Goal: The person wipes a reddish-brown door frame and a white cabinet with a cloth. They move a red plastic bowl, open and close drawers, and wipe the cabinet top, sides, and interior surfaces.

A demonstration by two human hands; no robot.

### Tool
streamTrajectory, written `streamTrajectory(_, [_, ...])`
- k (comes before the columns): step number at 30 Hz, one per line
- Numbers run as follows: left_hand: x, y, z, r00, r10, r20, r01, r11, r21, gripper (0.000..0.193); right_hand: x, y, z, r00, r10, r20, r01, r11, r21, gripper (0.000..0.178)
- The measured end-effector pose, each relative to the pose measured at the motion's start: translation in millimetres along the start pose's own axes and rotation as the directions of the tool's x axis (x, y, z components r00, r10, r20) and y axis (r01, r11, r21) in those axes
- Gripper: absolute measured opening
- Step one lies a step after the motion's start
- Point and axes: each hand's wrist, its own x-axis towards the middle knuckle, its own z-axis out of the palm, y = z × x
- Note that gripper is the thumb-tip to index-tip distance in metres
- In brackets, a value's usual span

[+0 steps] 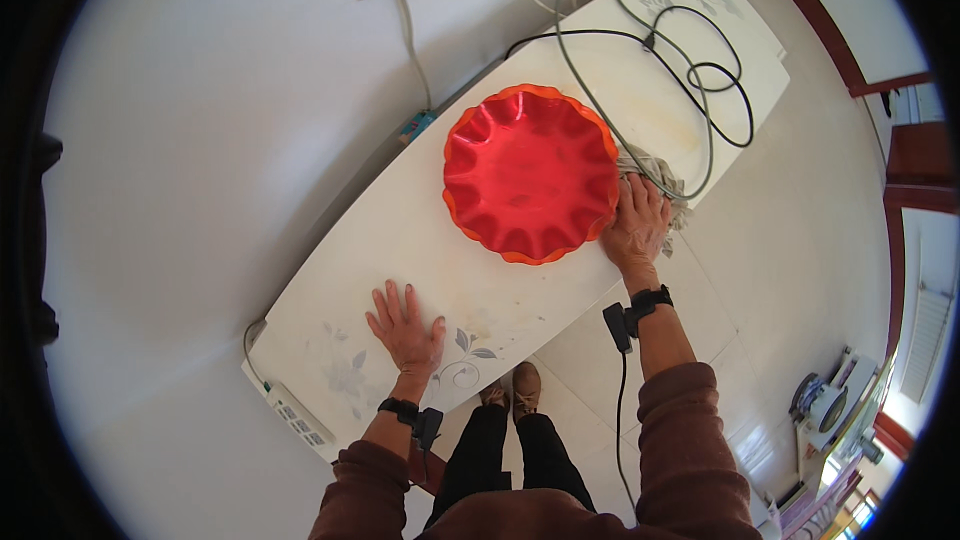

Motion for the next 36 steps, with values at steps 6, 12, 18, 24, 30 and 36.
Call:
streamTrajectory(6, [9,10,-12,0.996,-0.029,-0.082,0.017,0.99,-0.142,0.072,3,0,-2,0.999,-0.012,0.035,0.013,1.0,0.0,0.042])
streamTrajectory(12, [81,101,-28,0.9,-0.202,0.387,0.409,0.083,-0.908,0.057,2,0,-4,0.999,-0.026,0.024,0.027,0.999,-0.031,0.046])
streamTrajectory(18, [139,129,-20,0.877,-0.235,0.418,0.394,-0.142,-0.908,0.04,2,-2,-4,0.999,-0.041,0.017,0.042,0.998,-0.049,0.044])
streamTrajectory(24, [115,106,-11,0.889,-0.304,0.343,0.348,-0.039,-0.937,0.036,1,1,-2,1.0,-0.02,0.005,0.02,0.999,-0.027,0.038])
streamTrajectory(30, [34,3,-39,0.853,-0.385,0.351,0.317,-0.152,-0.936,0.034,-1,4,0,0.999,-0.028,0.016,0.029,0.999,-0.034,0.043])
streamTrajectory(36, [-38,-98,-70,0.78,-0.462,0.423,0.441,-0.075,-0.894,0.022,-1,4,-1,0.999,-0.026,0.047,0.028,0.999,-0.041,0.044])
